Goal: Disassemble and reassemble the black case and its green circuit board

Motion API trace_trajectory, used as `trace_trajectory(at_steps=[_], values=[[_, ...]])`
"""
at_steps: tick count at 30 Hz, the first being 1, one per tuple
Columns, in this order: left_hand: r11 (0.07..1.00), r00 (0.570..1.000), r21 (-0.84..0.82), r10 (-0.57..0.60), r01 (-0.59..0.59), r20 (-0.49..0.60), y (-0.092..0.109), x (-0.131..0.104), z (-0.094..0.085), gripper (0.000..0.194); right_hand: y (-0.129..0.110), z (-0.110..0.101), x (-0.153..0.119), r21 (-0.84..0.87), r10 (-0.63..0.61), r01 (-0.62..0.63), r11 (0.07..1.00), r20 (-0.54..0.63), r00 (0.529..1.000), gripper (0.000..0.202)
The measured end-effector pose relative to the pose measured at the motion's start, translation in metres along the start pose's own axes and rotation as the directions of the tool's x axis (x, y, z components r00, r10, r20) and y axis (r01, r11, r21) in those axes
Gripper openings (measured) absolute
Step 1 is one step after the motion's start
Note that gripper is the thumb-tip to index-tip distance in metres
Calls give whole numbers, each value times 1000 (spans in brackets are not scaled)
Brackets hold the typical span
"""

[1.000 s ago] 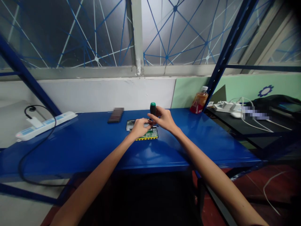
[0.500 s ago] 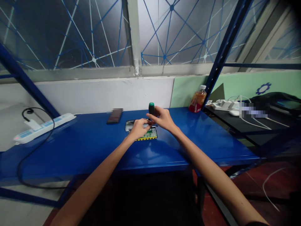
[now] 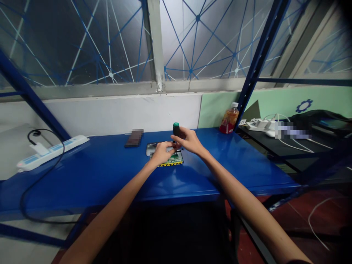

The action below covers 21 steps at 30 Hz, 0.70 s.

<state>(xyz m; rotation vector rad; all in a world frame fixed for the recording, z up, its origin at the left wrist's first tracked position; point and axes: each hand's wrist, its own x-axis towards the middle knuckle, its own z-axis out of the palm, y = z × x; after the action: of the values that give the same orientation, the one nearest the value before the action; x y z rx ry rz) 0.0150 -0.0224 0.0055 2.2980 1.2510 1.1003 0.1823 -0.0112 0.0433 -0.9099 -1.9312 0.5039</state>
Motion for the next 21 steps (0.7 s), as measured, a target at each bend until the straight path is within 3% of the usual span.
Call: trace_trajectory(at_steps=[11,21], values=[[999,999,48,-24,23,21,1,0,-2,14,2,-2,1,45,18,-22,999,77,997,30],[999,1000,43,0,0,5,-3,0,0,15,4,3,1,-2,10,-10,1000,25,1000,33]])
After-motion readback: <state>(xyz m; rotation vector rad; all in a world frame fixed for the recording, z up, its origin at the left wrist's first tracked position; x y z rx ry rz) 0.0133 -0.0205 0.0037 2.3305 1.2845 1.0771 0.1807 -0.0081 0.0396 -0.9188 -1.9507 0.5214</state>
